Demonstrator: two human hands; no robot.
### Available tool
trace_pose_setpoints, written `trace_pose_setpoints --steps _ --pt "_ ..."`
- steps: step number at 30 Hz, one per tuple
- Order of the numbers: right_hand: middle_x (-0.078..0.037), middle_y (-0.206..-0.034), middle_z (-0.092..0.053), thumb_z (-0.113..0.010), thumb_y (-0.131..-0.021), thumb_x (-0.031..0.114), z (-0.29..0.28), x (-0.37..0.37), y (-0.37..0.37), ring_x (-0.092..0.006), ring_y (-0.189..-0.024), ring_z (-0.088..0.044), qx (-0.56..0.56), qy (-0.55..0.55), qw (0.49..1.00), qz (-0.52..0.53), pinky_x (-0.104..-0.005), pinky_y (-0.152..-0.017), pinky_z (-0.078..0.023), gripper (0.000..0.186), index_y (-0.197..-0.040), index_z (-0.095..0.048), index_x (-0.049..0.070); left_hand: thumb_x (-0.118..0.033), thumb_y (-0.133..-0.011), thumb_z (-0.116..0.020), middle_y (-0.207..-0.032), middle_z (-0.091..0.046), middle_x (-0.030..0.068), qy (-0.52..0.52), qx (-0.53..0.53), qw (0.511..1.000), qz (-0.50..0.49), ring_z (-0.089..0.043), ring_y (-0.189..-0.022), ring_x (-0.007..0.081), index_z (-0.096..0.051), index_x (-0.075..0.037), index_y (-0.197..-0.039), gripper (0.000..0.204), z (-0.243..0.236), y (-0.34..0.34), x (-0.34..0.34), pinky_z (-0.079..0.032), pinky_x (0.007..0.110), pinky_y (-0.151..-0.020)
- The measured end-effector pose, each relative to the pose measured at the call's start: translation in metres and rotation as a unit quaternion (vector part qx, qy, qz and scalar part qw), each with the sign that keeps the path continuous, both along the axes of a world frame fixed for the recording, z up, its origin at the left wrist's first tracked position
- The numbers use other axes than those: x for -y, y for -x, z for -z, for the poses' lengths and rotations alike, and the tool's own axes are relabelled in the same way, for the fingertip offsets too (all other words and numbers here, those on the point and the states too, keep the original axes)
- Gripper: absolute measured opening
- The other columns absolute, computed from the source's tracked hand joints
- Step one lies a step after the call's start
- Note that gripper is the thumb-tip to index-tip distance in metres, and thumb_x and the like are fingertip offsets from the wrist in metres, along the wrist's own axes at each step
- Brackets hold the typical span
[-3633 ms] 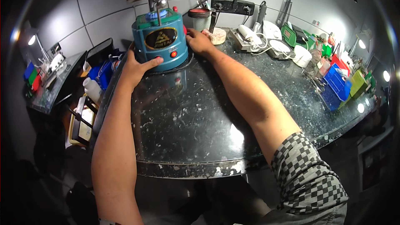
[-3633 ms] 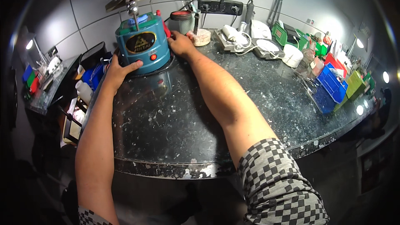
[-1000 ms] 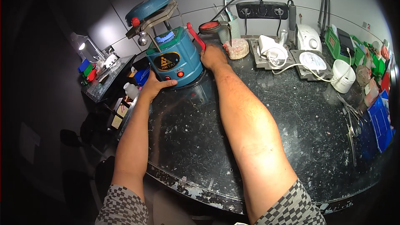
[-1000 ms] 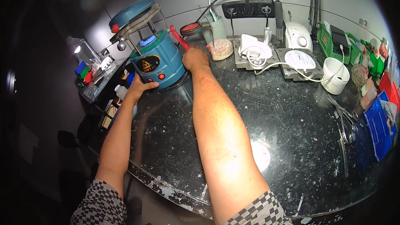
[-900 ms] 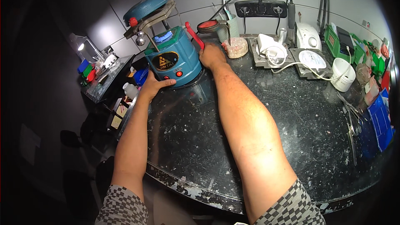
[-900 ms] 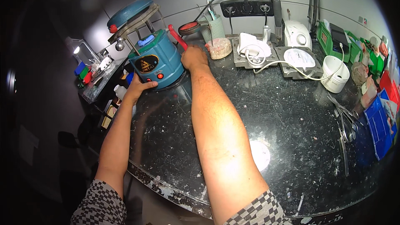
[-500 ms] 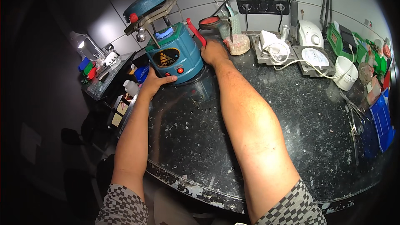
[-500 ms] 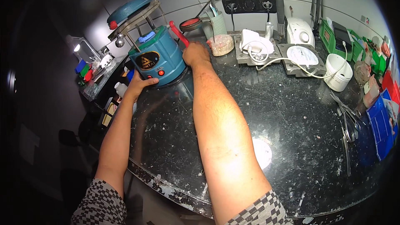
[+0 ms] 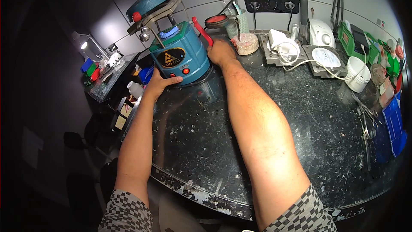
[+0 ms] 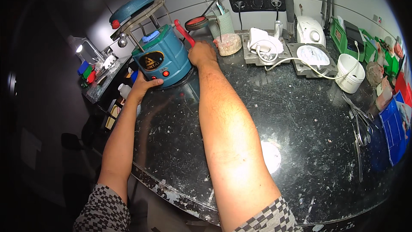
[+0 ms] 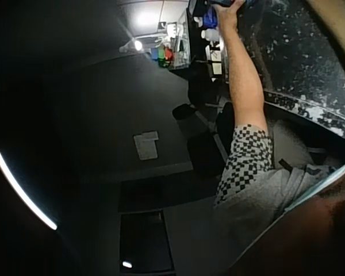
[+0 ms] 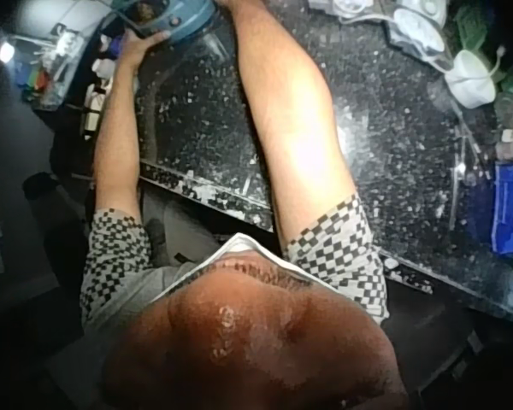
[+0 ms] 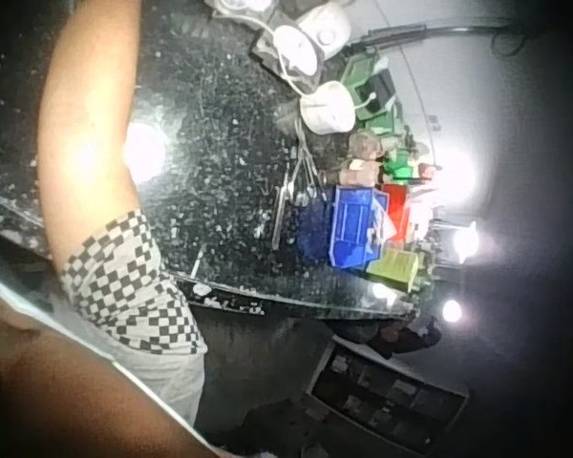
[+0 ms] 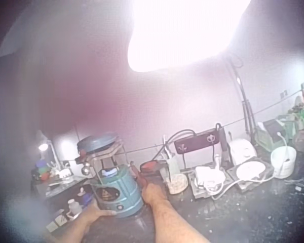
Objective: The person operates a dental drilling machine on a workbench to drill into a plaster dental model. The person holds the machine base with one hand and pulls the activation lever with the other hand to lower the drill bit into the model.
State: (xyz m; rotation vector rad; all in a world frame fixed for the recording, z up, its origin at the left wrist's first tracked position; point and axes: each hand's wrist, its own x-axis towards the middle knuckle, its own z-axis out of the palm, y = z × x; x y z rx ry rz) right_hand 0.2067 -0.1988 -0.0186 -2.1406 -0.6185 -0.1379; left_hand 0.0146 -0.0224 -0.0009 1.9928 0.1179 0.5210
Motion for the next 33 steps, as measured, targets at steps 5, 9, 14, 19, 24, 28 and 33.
trace_pose_setpoints --steps 5,9,14,19,24,28,33 --pt "-0.019 -0.131 -0.059 -0.061 -0.092 0.028 -0.0023 -0.0001 0.003 -0.0352 -0.124 -0.056 -0.004 0.003 1.0 -0.007 -0.0442 -0.105 -0.046 0.041 -0.123 -0.064 0.002 -0.022 -0.061 -0.094 -0.137 -0.051 0.0115 -0.004 0.0 1.0 -0.004 -0.049 -0.128 0.0249 -0.03 -0.005 -0.147 0.108 0.0015 0.0017 -0.0034 -0.037 0.036 -0.11" --pt "-0.019 -0.131 -0.059 -0.061 -0.092 0.027 -0.0022 -0.0001 0.0043 -0.0353 -0.124 -0.056 -0.001 0.002 1.0 0.001 -0.0442 -0.105 -0.046 0.04 -0.123 -0.064 0.002 -0.022 -0.061 -0.094 -0.137 -0.051 0.0117 0.003 -0.003 1.0 -0.003 -0.049 -0.128 0.025 -0.03 -0.005 -0.147 0.108 0.0014 0.0016 -0.0034 -0.037 0.036 -0.11" --pt "-0.019 -0.131 -0.059 -0.061 -0.092 0.027 -0.0035 0.0023 0.0046 -0.0352 -0.124 -0.056 -0.002 0.003 1.0 0.001 -0.0439 -0.105 -0.045 0.04 -0.123 -0.065 0.002 -0.023 -0.062 -0.094 -0.137 -0.051 0.0123 0.002 -0.008 1.0 -0.007 -0.049 -0.128 0.0252 -0.03 -0.004 -0.147 0.109 -0.0024 0.0033 0.0035 -0.037 0.036 -0.11" --pt "-0.018 -0.131 -0.059 -0.06 -0.092 0.027 -0.0036 0.0004 0.0053 -0.0352 -0.125 -0.056 -0.006 0.002 1.0 0.003 -0.044 -0.105 -0.045 0.04 -0.124 -0.064 0.003 -0.023 -0.062 -0.094 -0.137 -0.051 0.0123 -0.005 -0.008 1.0 -0.008 -0.049 -0.128 0.0254 -0.029 -0.004 -0.148 0.11 -0.0002 0.0035 -0.0012 -0.037 0.037 -0.11" --pt "-0.018 -0.132 -0.059 -0.06 -0.092 0.027 -0.0013 -0.0002 0.0033 -0.0352 -0.125 -0.056 -0.001 -0.002 1.0 0.004 -0.0441 -0.105 -0.045 0.04 -0.124 -0.064 0.003 -0.023 -0.062 -0.094 -0.138 -0.05 0.0124 0.001 -0.01 1.0 -0.004 -0.048 -0.129 0.0253 -0.029 -0.004 -0.148 0.11 -0.0012 0.0024 0.0003 -0.037 0.037 -0.111" --pt "-0.018 -0.132 -0.059 -0.06 -0.092 0.026 -0.0027 -0.0003 0.0045 -0.0352 -0.124 -0.056 -0.005 -0.007 1.0 0.005 -0.0442 -0.105 -0.045 0.04 -0.124 -0.064 0.002 -0.022 -0.062 -0.094 -0.138 -0.05 0.0124 -0.003 -0.004 1.0 0.0 -0.048 -0.129 0.0253 -0.029 -0.004 -0.148 0.109 0.0001 0.0008 -0.0047 -0.036 0.037 -0.111" --pt "-0.019 -0.131 -0.059 -0.059 -0.092 0.027 -0.0016 0.0007 0.0042 -0.0356 -0.125 -0.055 -0.005 -0.006 1.0 0.003 -0.0442 -0.105 -0.045 0.041 -0.124 -0.063 0.002 -0.021 -0.062 -0.094 -0.138 -0.05 0.0119 0.003 -0.008 1.0 0.005 -0.048 -0.129 0.0255 -0.029 -0.004 -0.148 0.109 0.0012 0.0008 -0.0037 -0.036 0.036 -0.111"
